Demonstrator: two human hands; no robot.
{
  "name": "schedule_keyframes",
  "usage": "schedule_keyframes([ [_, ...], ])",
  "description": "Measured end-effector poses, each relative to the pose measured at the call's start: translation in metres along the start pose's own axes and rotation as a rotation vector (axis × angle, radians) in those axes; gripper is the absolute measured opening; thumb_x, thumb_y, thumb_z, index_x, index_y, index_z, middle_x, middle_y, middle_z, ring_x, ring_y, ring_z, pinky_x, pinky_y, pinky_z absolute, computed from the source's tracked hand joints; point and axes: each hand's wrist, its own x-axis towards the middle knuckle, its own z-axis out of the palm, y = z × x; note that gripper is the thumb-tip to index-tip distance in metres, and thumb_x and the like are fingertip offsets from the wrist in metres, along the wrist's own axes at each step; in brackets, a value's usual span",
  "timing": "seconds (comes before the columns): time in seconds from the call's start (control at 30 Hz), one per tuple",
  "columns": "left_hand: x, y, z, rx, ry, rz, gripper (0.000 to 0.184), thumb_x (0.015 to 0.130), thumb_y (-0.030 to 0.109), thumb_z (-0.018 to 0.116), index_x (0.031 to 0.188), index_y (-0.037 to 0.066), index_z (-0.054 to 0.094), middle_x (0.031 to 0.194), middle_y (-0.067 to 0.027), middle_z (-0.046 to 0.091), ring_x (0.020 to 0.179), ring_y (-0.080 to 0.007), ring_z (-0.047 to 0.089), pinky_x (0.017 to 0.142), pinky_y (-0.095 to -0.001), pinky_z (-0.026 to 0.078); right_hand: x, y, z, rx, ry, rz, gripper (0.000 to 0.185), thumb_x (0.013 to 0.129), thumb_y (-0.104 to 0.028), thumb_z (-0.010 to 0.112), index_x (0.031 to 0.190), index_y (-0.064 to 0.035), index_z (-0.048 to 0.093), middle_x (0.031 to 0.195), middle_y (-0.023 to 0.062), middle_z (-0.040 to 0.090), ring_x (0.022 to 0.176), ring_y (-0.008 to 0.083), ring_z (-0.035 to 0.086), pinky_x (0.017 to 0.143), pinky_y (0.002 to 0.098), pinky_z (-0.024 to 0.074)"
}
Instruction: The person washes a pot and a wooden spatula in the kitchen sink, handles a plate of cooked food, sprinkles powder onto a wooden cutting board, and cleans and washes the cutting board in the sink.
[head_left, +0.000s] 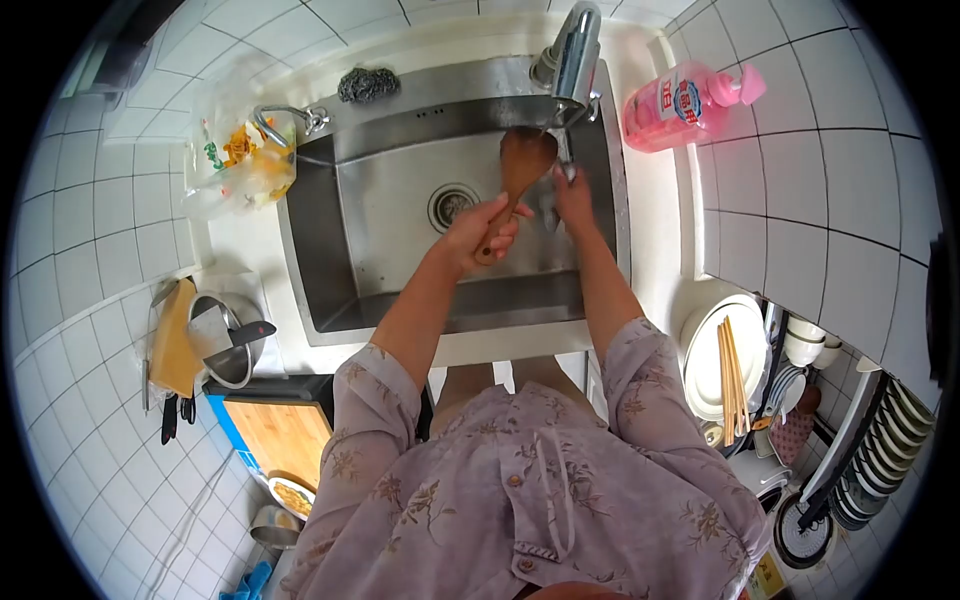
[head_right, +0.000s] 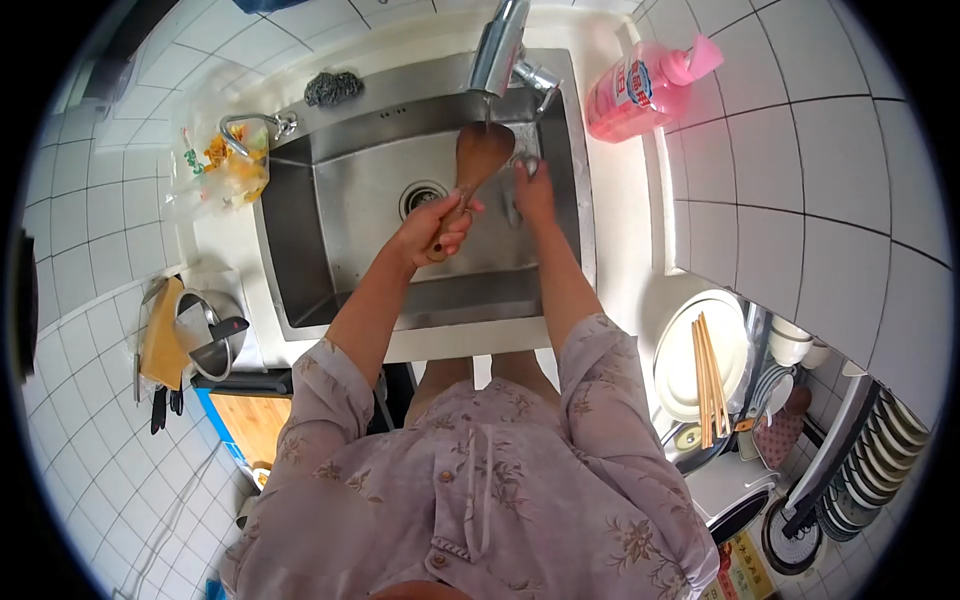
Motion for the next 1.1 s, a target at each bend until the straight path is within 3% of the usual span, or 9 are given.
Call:
schedule_keyframes([
  [0.13, 0.004, 0.004, -0.004, 0.062, 0.002, -0.032, 0.038, 0.094, 0.033, 0.027, 0.101, 0.002, 0.047, 0.058, 0.0021, 0.039, 0.042, -0.0062, 0.035, 0.042, -0.0228, 0.037, 0.001, -0.031, -0.004, 0.244, 0.101, 0.043, 0.037, 0.087, -0.029, 0.045, 0.113, -0.0029, 0.048, 0.100, 0.0141, 0.058, 0.092, 0.0229, 0.056, 0.081, 0.0350, 0.0423],
  [0.2, 0.012, -0.002, -0.018, 0.123, -0.120, -0.088, 0.034, 0.092, 0.031, 0.032, 0.102, 0.004, 0.049, 0.064, 0.0002, 0.045, 0.051, -0.0102, 0.042, 0.048, -0.0268, 0.039, -0.002, -0.061, -0.020, 1.243, -0.439, 0.261, 0.034, 0.088, -0.025, 0.046, 0.116, -0.0067, 0.047, 0.106, 0.0058, 0.055, 0.094, 0.0201, 0.055, 0.077, 0.0355, 0.0442],
  [0.33, 0.022, -0.008, -0.012, 0.213, 0.055, -0.061, 0.034, 0.091, 0.031, 0.035, 0.105, 0.002, 0.047, 0.072, -0.0024, 0.049, 0.056, -0.0108, 0.046, 0.054, -0.0261, 0.042, 0.003, -0.060, -0.014, 0.911, -0.536, 0.112, 0.032, 0.087, -0.019, 0.048, 0.117, -0.0096, 0.046, 0.108, 0.0027, 0.055, 0.092, 0.0200, 0.056, 0.075, 0.0364, 0.0459],
  [0.43, 0.054, -0.012, -0.011, 0.640, 0.340, 0.414, 0.032, 0.090, 0.028, 0.040, 0.107, 0.002, 0.047, 0.078, -0.0041, 0.051, 0.064, -0.0119, 0.048, 0.057, -0.0253, 0.042, -0.011, -0.062, 0.004, 0.602, -0.451, -0.150, 0.032, 0.086, -0.017, 0.049, 0.117, -0.0100, 0.046, 0.105, 0.0043, 0.056, 0.090, 0.0212, 0.057, 0.076, 0.0331, 0.0459],
  [0.5, 0.067, -0.012, -0.005, 0.639, 0.648, 0.541, 0.031, 0.090, 0.032, 0.038, 0.100, 0.004, 0.048, 0.073, -0.0024, 0.050, 0.056, -0.0107, 0.045, 0.050, -0.0245, 0.039, -0.027, -0.083, 0.006, 0.125, -0.072, -0.378, 0.033, 0.086, -0.019, 0.049, 0.118, -0.0107, 0.045, 0.099, 0.0088, 0.057, 0.088, 0.0214, 0.057, 0.076, 0.0314, 0.0450],
  [0.63, 0.061, -0.002, -0.005, 0.496, 0.453, 0.227, 0.041, 0.090, 0.045, 0.029, 0.086, 0.007, 0.047, 0.064, -0.0012, 0.048, 0.046, -0.0122, 0.044, 0.039, -0.0251, 0.035, -0.037, -0.104, 0.002, 0.182, -0.199, -0.304, 0.042, 0.082, -0.028, 0.056, 0.119, -0.0118, 0.045, 0.097, 0.0124, 0.055, 0.089, 0.0193, 0.054, 0.079, 0.0300, 0.0420],
  [0.7, 0.045, 0.006, 0.022, 0.029, 0.203, 0.012, 0.046, 0.089, 0.051, 0.022, 0.079, 0.011, 0.044, 0.059, 0.0012, 0.044, 0.043, -0.0091, 0.039, 0.036, -0.0227, 0.030, -0.029, -0.094, 0.002, 0.156, -0.244, -0.315, 0.044, 0.082, -0.030, 0.056, 0.120, -0.0124, 0.044, 0.100, 0.0120, 0.054, 0.091, 0.0191, 0.052, 0.081, 0.0300, 0.0411],
  [0.93, 0.043, -0.004, 0.025, -0.018, 0.236, 0.144, 0.045, 0.084, 0.056, 0.038, 0.082, 0.012, 0.047, 0.066, 0.0026, 0.046, 0.049, -0.0061, 0.039, 0.041, -0.0194, 0.031, -0.026, -0.089, -0.003, 0.392, -0.322, -0.375, 0.051, 0.080, -0.032, 0.057, 0.121, -0.0058, 0.042, 0.116, 0.0170, 0.047, 0.106, 0.0276, 0.048, 0.089, 0.0328, 0.0386],
  [1.1, 0.047, 0.013, 0.010, 0.125, 0.399, 0.436, 0.036, 0.078, 0.030, 0.064, 0.097, 0.004, 0.049, 0.069, -0.0028, 0.052, 0.054, -0.0113, 0.048, 0.043, -0.0251, 0.038, -0.009, -0.095, -0.038, 0.228, -0.124, -0.299, 0.054, 0.081, -0.024, 0.055, 0.123, 0.0035, 0.035, 0.106, 0.0156, 0.051, 0.096, 0.0256, 0.052, 0.082, 0.0319, 0.0418],
])
